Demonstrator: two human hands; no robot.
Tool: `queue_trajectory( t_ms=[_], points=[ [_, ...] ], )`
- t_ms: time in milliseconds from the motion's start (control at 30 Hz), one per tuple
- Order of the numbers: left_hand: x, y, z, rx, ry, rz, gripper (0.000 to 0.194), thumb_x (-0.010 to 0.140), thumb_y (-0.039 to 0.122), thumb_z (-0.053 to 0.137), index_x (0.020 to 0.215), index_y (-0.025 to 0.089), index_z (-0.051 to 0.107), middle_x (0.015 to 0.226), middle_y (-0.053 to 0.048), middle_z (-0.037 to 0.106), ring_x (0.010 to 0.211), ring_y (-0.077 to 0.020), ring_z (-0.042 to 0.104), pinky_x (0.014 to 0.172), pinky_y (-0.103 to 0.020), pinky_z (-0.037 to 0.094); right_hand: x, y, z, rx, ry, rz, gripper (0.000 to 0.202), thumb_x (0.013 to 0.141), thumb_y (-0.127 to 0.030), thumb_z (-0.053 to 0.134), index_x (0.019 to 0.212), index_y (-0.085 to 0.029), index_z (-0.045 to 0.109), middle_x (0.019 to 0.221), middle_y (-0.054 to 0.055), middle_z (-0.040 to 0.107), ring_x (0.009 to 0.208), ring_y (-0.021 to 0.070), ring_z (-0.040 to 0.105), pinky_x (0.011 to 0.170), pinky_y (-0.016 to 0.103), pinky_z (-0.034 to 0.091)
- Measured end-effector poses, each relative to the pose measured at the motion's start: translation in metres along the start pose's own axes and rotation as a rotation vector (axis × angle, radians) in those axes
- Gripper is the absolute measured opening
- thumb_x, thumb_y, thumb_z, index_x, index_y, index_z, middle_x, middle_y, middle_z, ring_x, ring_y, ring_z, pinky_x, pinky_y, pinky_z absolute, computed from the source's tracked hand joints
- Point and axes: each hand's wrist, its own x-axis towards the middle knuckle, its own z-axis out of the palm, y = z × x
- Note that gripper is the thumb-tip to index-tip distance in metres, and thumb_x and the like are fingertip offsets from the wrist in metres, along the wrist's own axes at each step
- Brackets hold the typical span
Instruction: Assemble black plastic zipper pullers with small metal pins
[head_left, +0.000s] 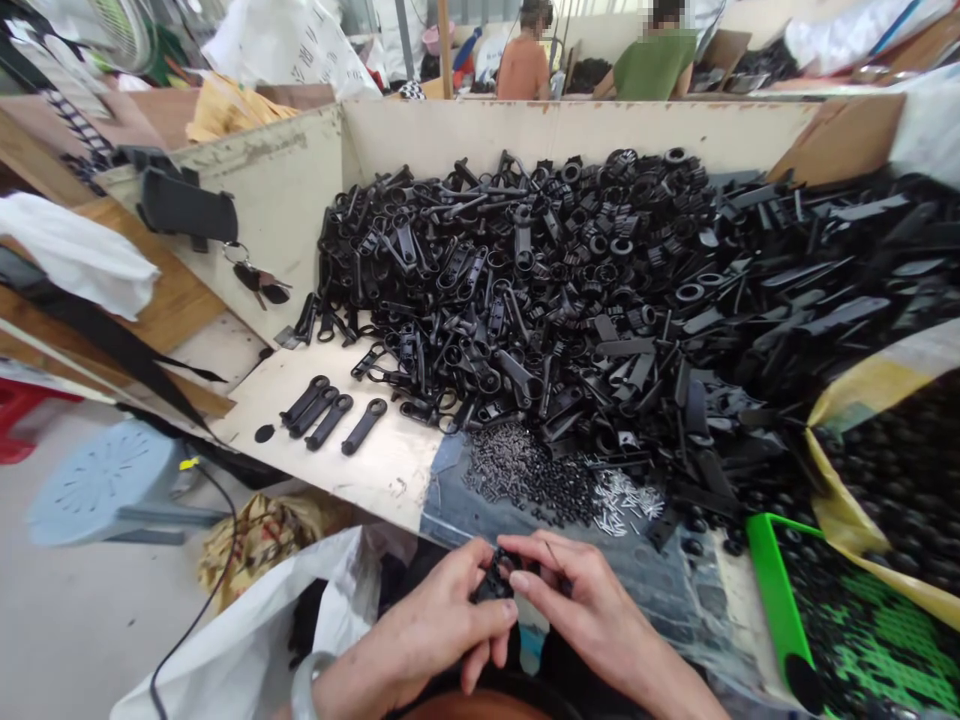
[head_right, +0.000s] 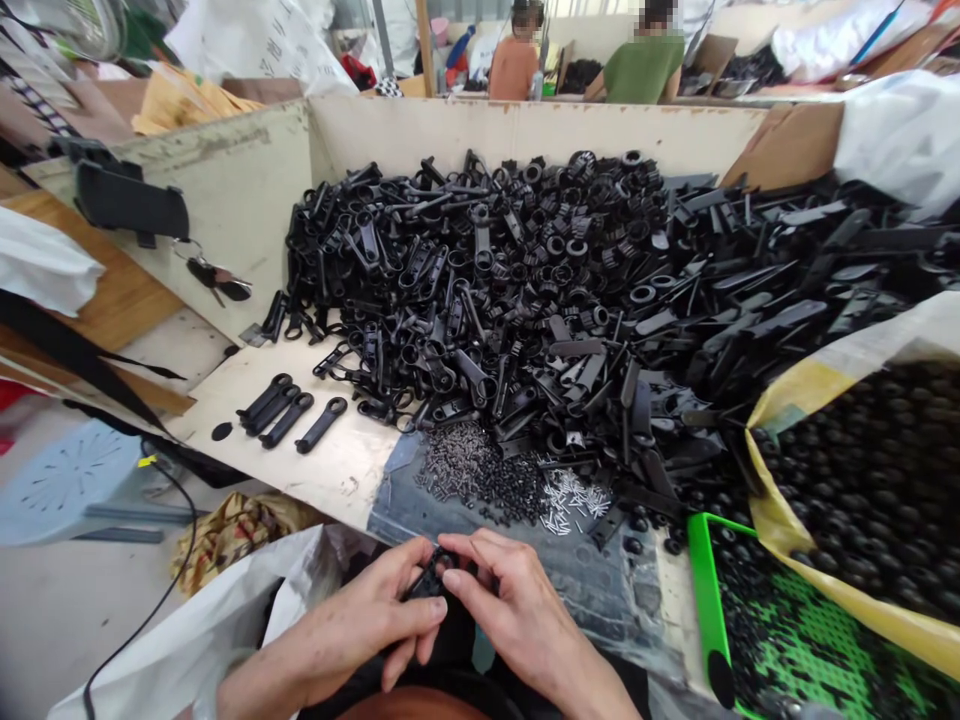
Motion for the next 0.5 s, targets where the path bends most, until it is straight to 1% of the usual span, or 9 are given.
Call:
queue_trajectory(
  t_ms=[100,167,200,233,300,367,400,433,500],
  points=[
    [0.0,-0.003,0.002,-0.027,-0.003,0.009,0.041,0.081,0.031,0.059,0.117,0.014,0.051,0.065,0.004,0.063,0.037,-0.0051,0.043,0.041,-0.018,0.029,-0.004,-0.001,0.002,-0.039,0.005,-0.001,0.031,0.099,-0.042,0.06,0.122,-0.03,0.077,0.078,0.0,0.065,0.071,0.0174,0.061,0.068,0.028,0.051],
    [0.001,-0.006,0.001,-0.037,-0.006,0.014,0.04,0.08,0.032,0.06,0.116,0.014,0.054,0.065,0.003,0.063,0.042,-0.0073,0.047,0.045,-0.019,0.033,-0.007,-0.001,0.003,-0.065,0.026,0.0,0.03,0.098,-0.042,0.063,0.123,-0.032,0.076,0.083,0.001,0.069,0.072,0.0176,0.064,0.071,0.029,0.053],
    [0.001,-0.008,-0.001,-0.031,0.017,0.028,0.039,0.08,0.032,0.061,0.115,0.015,0.055,0.066,0.003,0.062,0.045,-0.0086,0.049,0.047,-0.02,0.035,-0.009,-0.001,0.003,-0.072,0.043,-0.001,0.032,0.097,-0.043,0.065,0.126,-0.033,0.075,0.087,0.001,0.071,0.071,0.0171,0.064,0.07,0.028,0.054],
    [0.001,-0.009,-0.004,-0.004,0.066,0.059,0.036,0.079,0.032,0.061,0.111,0.017,0.056,0.067,0.004,0.061,0.049,-0.0099,0.05,0.048,-0.021,0.037,-0.011,-0.001,0.002,-0.073,0.072,-0.004,0.035,0.096,-0.043,0.067,0.129,-0.033,0.073,0.09,0.001,0.072,0.068,0.0161,0.064,0.068,0.027,0.054],
    [0.002,-0.008,-0.012,0.139,0.257,0.166,0.021,0.079,0.029,0.062,0.098,0.02,0.059,0.072,0.003,0.062,0.058,-0.013,0.055,0.054,-0.023,0.041,-0.013,0.002,-0.002,-0.062,0.167,-0.009,0.036,0.096,-0.043,0.067,0.13,-0.033,0.072,0.091,0.0,0.073,0.064,0.0147,0.063,0.063,0.025,0.053],
    [0.004,-0.004,-0.019,0.389,0.497,0.265,0.007,0.082,0.028,0.062,0.082,0.022,0.057,0.072,0.002,0.064,0.065,-0.0158,0.06,0.06,-0.025,0.042,-0.015,0.007,-0.007,-0.057,0.303,-0.008,0.027,0.098,-0.044,0.064,0.115,-0.029,0.077,0.081,-0.001,0.071,0.061,0.0146,0.062,0.06,0.023,0.052],
    [0.007,-0.002,-0.022,0.527,0.587,0.295,0.01,0.085,0.027,0.06,0.077,0.022,0.057,0.07,0.002,0.065,0.066,-0.0169,0.062,0.062,-0.026,0.041,-0.015,0.009,-0.01,-0.066,0.368,-0.007,0.025,0.098,-0.045,0.062,0.106,-0.027,0.078,0.077,-0.001,0.069,0.062,0.015,0.062,0.06,0.023,0.052],
    [0.01,0.001,-0.024,0.658,0.646,0.317,0.013,0.088,0.026,0.059,0.076,0.023,0.058,0.067,0.002,0.065,0.067,-0.0181,0.064,0.063,-0.026,0.04,-0.015,0.011,-0.012,-0.082,0.414,-0.005,0.025,0.099,-0.045,0.062,0.098,-0.026,0.078,0.075,-0.001,0.069,0.062,0.0152,0.062,0.06,0.023,0.051],
    [0.021,0.005,-0.025,0.879,0.702,0.391,0.014,0.09,0.021,0.055,0.079,0.023,0.063,0.067,0.001,0.069,0.065,-0.02,0.068,0.061,-0.028,0.039,-0.014,0.013,-0.015,-0.125,0.447,-0.01,0.026,0.099,-0.045,0.062,0.092,-0.025,0.077,0.075,-0.001,0.069,0.06,0.0146,0.061,0.058,0.023,0.05]
  ],
)
